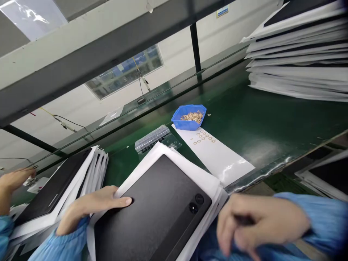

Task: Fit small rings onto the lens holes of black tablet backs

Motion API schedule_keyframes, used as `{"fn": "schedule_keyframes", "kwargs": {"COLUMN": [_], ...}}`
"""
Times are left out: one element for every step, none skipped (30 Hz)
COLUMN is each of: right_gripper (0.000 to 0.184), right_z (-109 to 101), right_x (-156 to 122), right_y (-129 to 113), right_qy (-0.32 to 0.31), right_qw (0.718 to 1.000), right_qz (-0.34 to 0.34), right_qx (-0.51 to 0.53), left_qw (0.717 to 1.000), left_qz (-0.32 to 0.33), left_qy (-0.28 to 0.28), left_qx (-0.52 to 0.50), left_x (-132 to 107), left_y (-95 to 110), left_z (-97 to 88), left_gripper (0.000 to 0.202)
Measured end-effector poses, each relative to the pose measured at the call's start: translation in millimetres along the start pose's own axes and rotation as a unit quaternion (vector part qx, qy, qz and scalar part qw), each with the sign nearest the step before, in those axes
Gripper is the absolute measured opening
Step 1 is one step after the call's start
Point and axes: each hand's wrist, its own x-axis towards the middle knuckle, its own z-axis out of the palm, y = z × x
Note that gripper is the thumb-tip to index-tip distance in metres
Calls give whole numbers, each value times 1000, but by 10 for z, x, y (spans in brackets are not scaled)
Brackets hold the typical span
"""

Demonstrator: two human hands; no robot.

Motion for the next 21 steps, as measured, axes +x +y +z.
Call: {"fn": "schedule_keyframes", "kwargs": {"right_gripper": [64,66,68,68,69,70,69,66,59,51,42,35,30,27,26,26,27,29,30,31,32], "right_z": [-136,-277,-422,-566,-706,-837,-956,-1059,-1147,-1219,-1278,-1325,-1361,-1390,-1411,-1424,-1432,-1434,-1431,-1424,-1416], "right_x": [-140,-241,-298,-310,-283,-222,-137,-38,67,170,264,345,410,460,495,515,525,528,526,522,520], "right_y": [-80,-152,-212,-255,-280,-287,-278,-256,-222,-178,-128,-73,-15,42,96,143,180,207,223,230,230], "right_qy": [95,198,304,393,455,491,506,510,509,507,506,506,509,514,521,529,539,548,555,561,567], "right_qw": [995,979,952,919,890,871,861,858,858,859,860,860,859,857,853,848,842,837,831,827,822], "right_qz": [5,-3,-12,-15,-8,9,24,29,27,18,9,3,0,0,-1,-4,-8,-11,-12,-11,-9], "right_qx": [29,38,33,22,14,20,36,53,67,73,72,66,57,48,38,26,13,-2,-18,-34,-51], "left_qw": [995,983,967,954,949,948,948,945,941,936,933,932,933,934,936,936,936,934,932,929,926], "left_qz": [-23,-39,-39,-18,27,88,147,200,237,261,273,274,269,260,249,240,234,233,238,245,256], "left_qy": [61,123,175,215,226,207,178,130,90,63,44,38,39,42,45,49,53,55,54,53,55], "left_qx": [70,130,179,210,221,223,221,223,226,227,230,233,236,240,246,252,259,264,268,271,273], "left_x": [-44,-89,-127,-154,-167,-163,-144,-114,-78,-43,-14,4,9,2,-15,-39,-64,-87,-104,-113,-113], "left_y": [39,108,207,336,486,647,806,949,1066,1151,1204,1229,1233,1225,1213,1202,1197,1197,1202,1207,1211], "left_z": [-27,-38,-31,-4,40,99,165,234,299,358,407,445,474,496,510,519,522,521,514,505,494], "left_gripper": [67,72,76,77,74,69,64,61,63,68,73,77,79,78,76,74,73,71,70,69,69]}}
